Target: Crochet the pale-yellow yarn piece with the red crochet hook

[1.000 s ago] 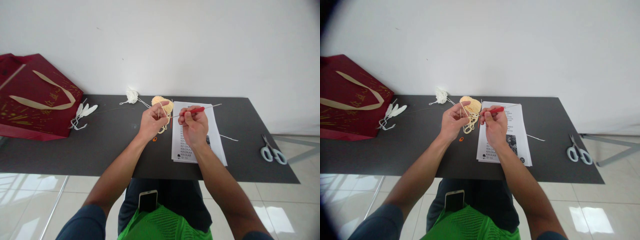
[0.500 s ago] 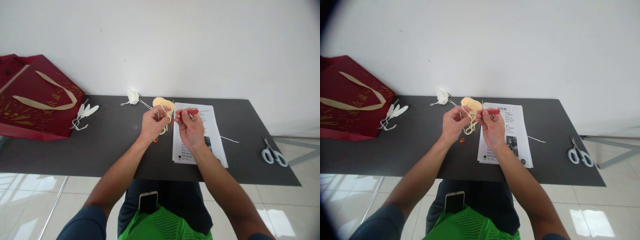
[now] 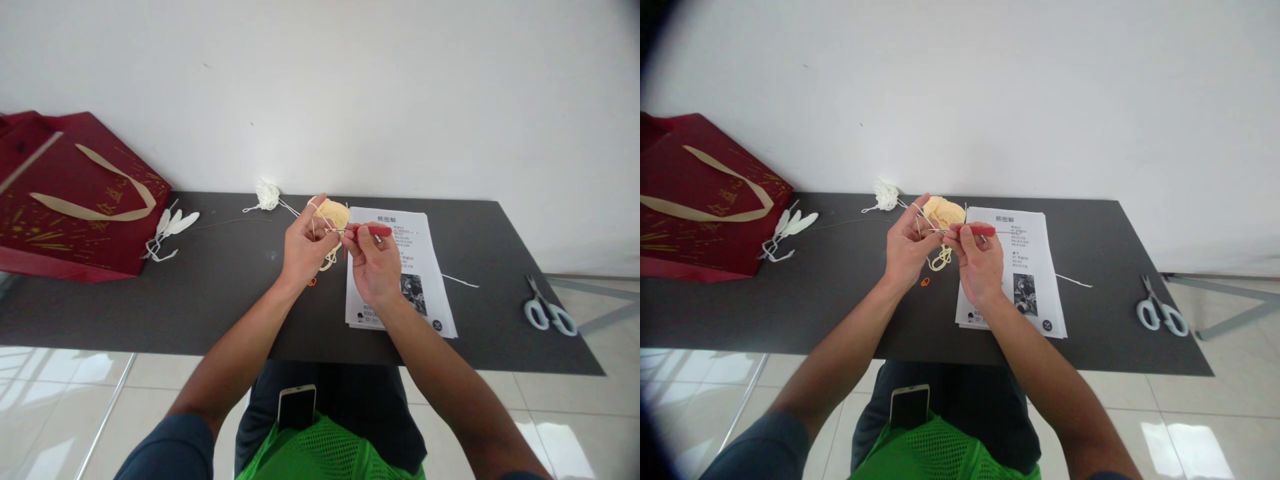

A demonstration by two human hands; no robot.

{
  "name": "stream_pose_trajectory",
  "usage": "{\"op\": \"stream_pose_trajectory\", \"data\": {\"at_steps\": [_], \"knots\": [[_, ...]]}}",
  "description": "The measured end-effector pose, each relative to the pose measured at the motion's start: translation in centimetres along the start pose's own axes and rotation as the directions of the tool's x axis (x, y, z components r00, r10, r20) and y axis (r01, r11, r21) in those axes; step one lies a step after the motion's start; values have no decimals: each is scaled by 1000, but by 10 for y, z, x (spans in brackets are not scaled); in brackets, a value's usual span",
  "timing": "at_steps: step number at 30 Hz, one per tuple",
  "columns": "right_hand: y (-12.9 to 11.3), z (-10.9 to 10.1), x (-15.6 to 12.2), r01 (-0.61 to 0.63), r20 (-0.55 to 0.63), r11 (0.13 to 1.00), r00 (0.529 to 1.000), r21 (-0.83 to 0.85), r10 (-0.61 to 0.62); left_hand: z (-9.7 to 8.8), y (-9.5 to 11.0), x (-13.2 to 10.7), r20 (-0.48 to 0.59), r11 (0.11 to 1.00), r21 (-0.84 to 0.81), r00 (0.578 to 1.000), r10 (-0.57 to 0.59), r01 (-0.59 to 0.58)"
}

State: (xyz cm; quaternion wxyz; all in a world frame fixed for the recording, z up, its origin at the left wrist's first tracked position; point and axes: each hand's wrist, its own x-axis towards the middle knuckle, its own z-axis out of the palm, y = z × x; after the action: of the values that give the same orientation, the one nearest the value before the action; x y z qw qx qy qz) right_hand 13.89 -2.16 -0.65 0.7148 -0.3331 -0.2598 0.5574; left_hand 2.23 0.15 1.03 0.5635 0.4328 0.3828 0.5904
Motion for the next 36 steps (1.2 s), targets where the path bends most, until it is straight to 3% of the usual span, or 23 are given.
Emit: {"op": "stream_pose_trajectory", "data": {"at_steps": [7,12,19,24,31,36], "knots": [[2,-2,1,79,10,992,997,-97,-78,3,7,-3,-38,994,-78,996,-76,73],[2,-2,2,100,6,988,995,-119,-100,-3,2,-1,46,997,-81,999,-9,12],[1,1,1,130,-2,986,991,-105,-131,-5,-3,3,-7,998,-43,999,48,-48],[1,0,1,87,-11,990,996,-111,-89,-5,-5,4,-7,998,-13,998,65,-65],[-5,1,0,57,-31,994,998,-90,-60,-7,-4,1,77,994,105,997,20,-28],[-7,2,1,62,-43,993,997,-98,-66,-8,-4,1,114,995,101,993,10,-22]]}}
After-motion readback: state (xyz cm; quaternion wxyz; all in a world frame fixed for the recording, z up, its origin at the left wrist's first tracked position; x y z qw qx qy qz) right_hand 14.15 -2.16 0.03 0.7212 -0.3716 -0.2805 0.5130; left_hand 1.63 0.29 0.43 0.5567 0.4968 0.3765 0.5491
